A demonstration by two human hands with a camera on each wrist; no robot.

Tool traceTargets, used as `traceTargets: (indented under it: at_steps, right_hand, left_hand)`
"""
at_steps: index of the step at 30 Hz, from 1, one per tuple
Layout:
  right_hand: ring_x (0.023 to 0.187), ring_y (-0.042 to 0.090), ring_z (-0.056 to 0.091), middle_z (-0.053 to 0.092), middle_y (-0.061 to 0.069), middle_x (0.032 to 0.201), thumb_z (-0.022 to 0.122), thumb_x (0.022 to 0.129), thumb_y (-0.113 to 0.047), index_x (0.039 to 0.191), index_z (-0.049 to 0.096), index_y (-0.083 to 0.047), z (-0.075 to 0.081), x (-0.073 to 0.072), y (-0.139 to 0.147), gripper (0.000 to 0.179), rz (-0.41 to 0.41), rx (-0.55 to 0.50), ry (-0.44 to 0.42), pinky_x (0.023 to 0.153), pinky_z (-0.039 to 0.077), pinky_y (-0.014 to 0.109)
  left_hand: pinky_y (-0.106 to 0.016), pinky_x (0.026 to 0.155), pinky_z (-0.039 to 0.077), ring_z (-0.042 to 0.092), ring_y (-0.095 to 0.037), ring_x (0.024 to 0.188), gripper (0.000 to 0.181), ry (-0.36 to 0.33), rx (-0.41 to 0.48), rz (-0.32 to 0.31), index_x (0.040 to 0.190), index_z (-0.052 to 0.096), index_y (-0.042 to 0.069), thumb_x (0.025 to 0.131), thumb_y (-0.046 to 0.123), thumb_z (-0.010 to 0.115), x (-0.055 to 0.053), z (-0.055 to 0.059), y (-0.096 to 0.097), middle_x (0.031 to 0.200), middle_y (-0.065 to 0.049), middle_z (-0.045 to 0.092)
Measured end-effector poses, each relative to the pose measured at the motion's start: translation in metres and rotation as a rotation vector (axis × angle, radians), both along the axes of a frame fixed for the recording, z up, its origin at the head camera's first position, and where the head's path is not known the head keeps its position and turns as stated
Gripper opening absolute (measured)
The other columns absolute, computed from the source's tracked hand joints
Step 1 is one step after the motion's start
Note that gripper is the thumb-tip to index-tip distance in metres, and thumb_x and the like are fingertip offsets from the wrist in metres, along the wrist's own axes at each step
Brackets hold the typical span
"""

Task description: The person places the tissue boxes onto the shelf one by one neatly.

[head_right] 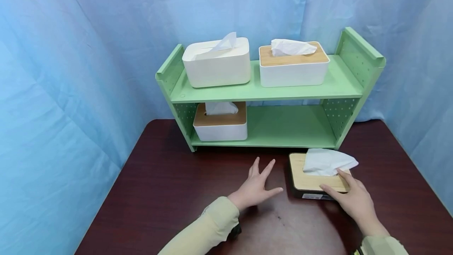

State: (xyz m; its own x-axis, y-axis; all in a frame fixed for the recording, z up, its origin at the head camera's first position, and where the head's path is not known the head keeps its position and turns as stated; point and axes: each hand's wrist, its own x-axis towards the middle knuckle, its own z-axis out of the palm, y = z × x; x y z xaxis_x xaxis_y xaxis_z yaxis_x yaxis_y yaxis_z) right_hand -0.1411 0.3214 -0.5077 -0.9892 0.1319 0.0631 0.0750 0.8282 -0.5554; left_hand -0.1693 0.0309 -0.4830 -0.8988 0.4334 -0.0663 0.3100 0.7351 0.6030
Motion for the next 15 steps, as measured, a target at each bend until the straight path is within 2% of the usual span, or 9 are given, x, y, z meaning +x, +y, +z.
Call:
traceTargets:
  at_steps: [3,8,11,15]
  right_hand:
    - [0.117,0.057,0.037,0.037,0.039,0.136,0.068,0.082,-0.049,0.138,0.041,0.003,0.001,-0.001,-0.016,0.081,0.007,-0.008,0.001,0.086,0.033,0.063]
    - [0.115,0.057,0.04,0.038,0.039,0.135,0.069,0.081,-0.051,0.138,0.042,0.0,0.003,-0.003,-0.042,0.082,0.036,-0.013,-0.005,0.084,0.036,0.065]
    - [0.115,0.056,0.042,0.04,0.038,0.134,0.07,0.079,-0.053,0.138,0.043,-0.001,0.005,-0.004,-0.056,0.083,0.054,-0.02,-0.013,0.084,0.037,0.064]
    - [0.113,0.057,0.045,0.042,0.038,0.133,0.069,0.078,-0.056,0.139,0.043,-0.003,0.007,-0.005,-0.066,0.084,0.063,-0.019,-0.052,0.081,0.04,0.062]
  left_hand:
    - [-0.037,0.098,0.045,0.019,-0.038,0.142,0.082,-0.034,-0.006,-0.012,0.151,0.016,0.035,0.086,0.053,0.062,-0.001,-0.004,0.004,0.157,-0.021,0.005]
    - [-0.038,0.1,0.043,0.029,-0.04,0.138,0.08,-0.051,-0.035,-0.037,0.15,0.022,0.034,0.085,0.052,0.064,-0.003,-0.012,0.008,0.155,-0.024,0.013]
    - [-0.037,0.101,0.043,0.032,-0.039,0.137,0.08,-0.074,-0.038,-0.041,0.15,0.022,0.035,0.084,0.052,0.065,-0.003,-0.016,0.006,0.155,-0.024,0.014]
    - [-0.03,0.101,0.042,0.037,-0.033,0.135,0.08,-0.082,-0.005,-0.046,0.15,0.023,0.033,0.085,0.048,0.066,-0.005,-0.02,0.001,0.155,-0.026,0.013]
